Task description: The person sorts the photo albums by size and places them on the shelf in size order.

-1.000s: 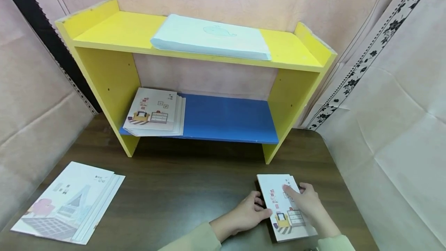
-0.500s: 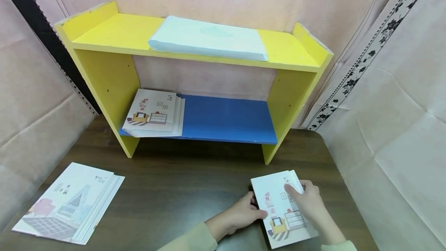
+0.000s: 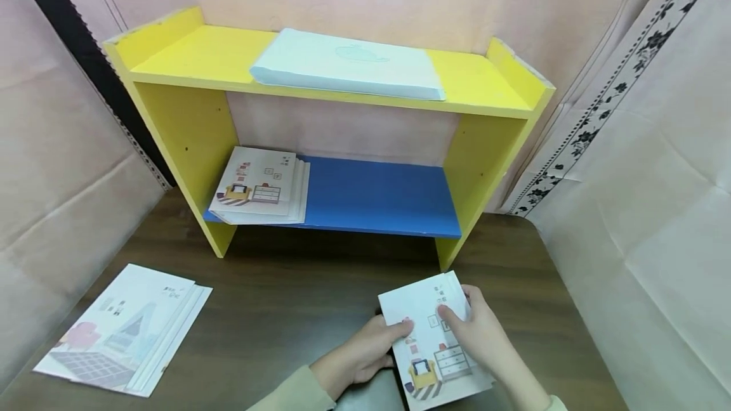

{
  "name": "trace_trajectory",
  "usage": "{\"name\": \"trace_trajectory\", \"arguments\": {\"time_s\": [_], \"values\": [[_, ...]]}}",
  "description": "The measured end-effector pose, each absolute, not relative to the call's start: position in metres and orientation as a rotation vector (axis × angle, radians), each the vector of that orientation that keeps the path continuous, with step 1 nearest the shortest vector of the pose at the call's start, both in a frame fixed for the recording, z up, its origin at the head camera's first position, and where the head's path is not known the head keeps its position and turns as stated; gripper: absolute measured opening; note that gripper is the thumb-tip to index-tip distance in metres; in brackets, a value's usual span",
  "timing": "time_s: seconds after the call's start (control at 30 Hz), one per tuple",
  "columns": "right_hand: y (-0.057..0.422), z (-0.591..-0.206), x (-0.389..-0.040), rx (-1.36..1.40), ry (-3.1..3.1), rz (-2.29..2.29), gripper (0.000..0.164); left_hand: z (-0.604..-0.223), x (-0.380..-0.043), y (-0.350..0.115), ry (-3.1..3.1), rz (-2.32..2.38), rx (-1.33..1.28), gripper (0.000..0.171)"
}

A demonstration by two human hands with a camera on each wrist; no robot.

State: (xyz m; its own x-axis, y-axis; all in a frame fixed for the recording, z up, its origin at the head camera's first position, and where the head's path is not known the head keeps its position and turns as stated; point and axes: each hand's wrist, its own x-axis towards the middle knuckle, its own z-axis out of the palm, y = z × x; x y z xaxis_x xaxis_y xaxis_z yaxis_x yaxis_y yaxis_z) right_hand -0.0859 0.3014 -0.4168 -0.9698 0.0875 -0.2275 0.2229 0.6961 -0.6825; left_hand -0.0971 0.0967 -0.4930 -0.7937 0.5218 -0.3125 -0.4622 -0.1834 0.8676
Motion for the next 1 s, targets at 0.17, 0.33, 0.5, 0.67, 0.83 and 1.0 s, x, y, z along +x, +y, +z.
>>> {"name": "trace_trajectory", "arguments": {"time_s": [0.17,0.33,0.5,0.67,0.83,1.0], "values": [[0.285,-0.419,-0.090,0.194,2.710,-1.176,0.076,-0.487,-0.097,0.077,1.477,2.040,0.059,0.030],[0.262,-0.421,-0.095,0.126,2.708,-1.220,0.073,-0.481,-0.100,0.047,1.594,2.023,0.050,0.036],[0.242,-0.422,-0.098,0.097,2.679,-1.262,0.074,-0.477,-0.103,0.018,1.724,2.011,0.077,0.038],[0.226,-0.430,-0.096,0.074,2.573,-1.388,0.070,-0.473,-0.106,-0.002,1.740,2.067,0.052,0.049],[0.215,-0.439,-0.094,0.008,2.486,-1.474,0.066,-0.467,-0.110,-0.013,1.779,2.131,0.003,0.061],[0.208,-0.446,-0.092,-0.028,2.367,-1.602,0.057,-0.463,-0.110,-0.022,1.795,2.178,-0.032,0.064]]}}
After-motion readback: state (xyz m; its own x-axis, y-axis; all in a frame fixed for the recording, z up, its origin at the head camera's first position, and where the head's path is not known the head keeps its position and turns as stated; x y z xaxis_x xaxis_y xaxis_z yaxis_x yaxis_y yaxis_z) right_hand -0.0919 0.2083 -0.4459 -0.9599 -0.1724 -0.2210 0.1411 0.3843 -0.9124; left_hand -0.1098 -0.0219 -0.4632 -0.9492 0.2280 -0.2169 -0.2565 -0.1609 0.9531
